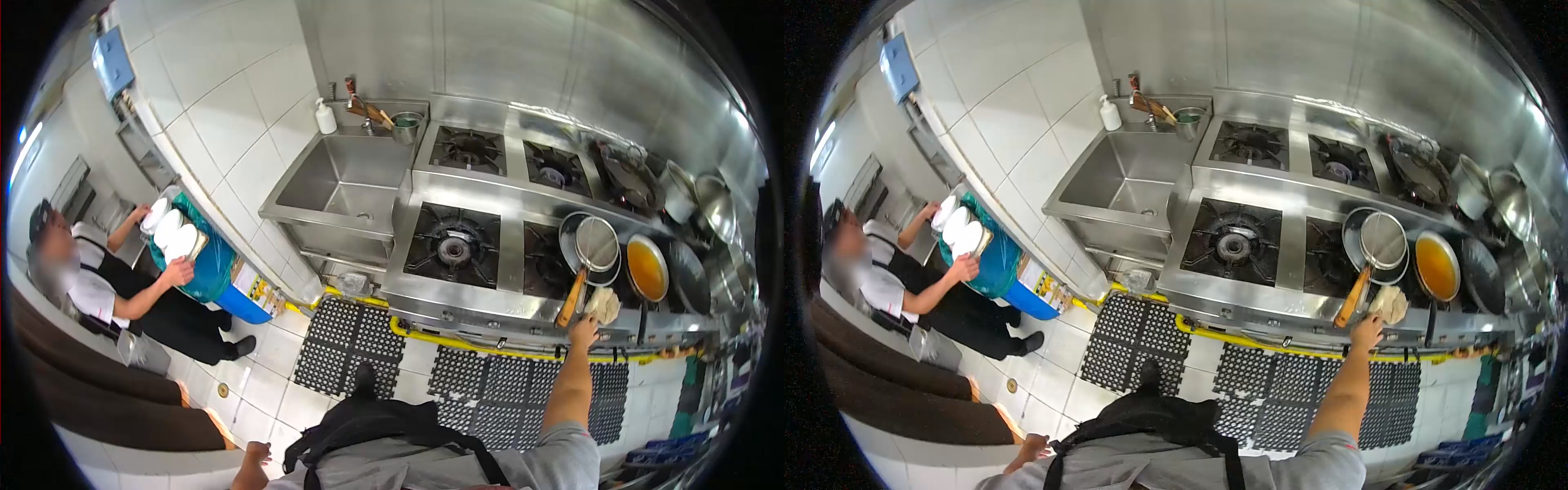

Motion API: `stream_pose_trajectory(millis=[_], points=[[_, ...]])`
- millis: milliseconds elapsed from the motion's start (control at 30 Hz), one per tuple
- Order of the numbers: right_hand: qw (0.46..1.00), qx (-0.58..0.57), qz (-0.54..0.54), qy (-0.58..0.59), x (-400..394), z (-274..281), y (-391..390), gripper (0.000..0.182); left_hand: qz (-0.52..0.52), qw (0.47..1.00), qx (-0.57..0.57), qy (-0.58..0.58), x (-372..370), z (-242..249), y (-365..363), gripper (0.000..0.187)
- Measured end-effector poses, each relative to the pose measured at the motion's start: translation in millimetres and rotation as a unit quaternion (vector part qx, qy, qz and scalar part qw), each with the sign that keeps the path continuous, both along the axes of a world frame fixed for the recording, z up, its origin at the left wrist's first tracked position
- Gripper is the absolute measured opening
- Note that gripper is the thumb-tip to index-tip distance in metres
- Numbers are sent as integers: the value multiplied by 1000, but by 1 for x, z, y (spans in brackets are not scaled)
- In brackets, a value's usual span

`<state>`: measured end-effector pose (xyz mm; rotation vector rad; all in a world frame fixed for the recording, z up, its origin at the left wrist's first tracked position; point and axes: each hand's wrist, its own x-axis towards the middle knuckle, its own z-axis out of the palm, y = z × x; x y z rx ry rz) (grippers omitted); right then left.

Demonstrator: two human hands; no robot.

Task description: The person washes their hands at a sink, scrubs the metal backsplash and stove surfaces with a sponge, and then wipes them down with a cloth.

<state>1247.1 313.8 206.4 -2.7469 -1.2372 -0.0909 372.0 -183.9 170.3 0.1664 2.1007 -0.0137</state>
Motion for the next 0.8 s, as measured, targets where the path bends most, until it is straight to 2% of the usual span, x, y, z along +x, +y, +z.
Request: stream_pose_trajectory(millis=[33,67,100,133,167,233,267,300,333,367,400,433,467,500,533,567,600,633,667,700,733,767,800], points=[[1000,2,8,-7,-2,5,3,65,64,997,-35,11,11,0,1,35],[1000,2,9,8,-6,5,2,61,-7,998,-36,-44,5,-9,1,36],[1000,1,8,23,-10,6,1,57,46,998,-40,-31,5,-22,4,34],[999,17,25,24,-13,9,0,45,-59,997,-28,-33,2,-28,15,35],[999,17,25,21,-17,10,-2,45,-164,986,-14,-34,-3,-35,31,37],[987,99,71,101,-41,4,-13,27,-317,948,-2,36,-7,-51,80,42],[951,263,119,107,-55,-19,-21,17,-538,836,42,101,-5,-48,108,49],[945,252,113,173,-91,-3,-37,14,-613,755,159,171,-8,-66,129,45],[920,275,161,227,-103,-39,-41,12,-325,915,205,121,28,-23,163,40],[908,315,148,231,-132,-63,-55,15,-331,876,316,150,45,-21,190,41],[878,312,176,316,-151,-80,-70,15,-355,865,326,142,73,-2,226,40],[818,337,166,434,-174,-95,-84,11,-374,865,330,61,90,0,256,36],[777,323,134,524,-222,-36,-114,8,-419,828,354,119,125,20,280,32],[818,304,161,462,-227,-86,-117,6,-419,838,345,50,156,42,303,34],[797,266,161,518,-251,-79,-130,4,-418,819,392,4,181,37,320,38],[794,162,187,555,-274,-51,-140,4,-450,771,450,-29,205,38,334,42],[796,131,268,527,-293,-41,-144,6,-470,747,465,-69,230,43,346,43],[758,146,334,541,-309,-34,-150,6,-487,721,480,-108,254,52,358,46],[731,73,347,582,-322,-23,-153,6,-542,680,479,-120,276,76,365,45],[713,44,410,567,-332,-14,-154,4,-591,638,476,-131,295,95,366,45],[672,36,407,618,-342,0,-157,7,-596,635,473,-132,306,87,370,45],[627,29,401,667,-348,14,-161,11,-682,573,433,-138,315,74,372,41],[628,36,393,671,-349,26,-165,11,-761,502,385,-144,318,62,370,37]])
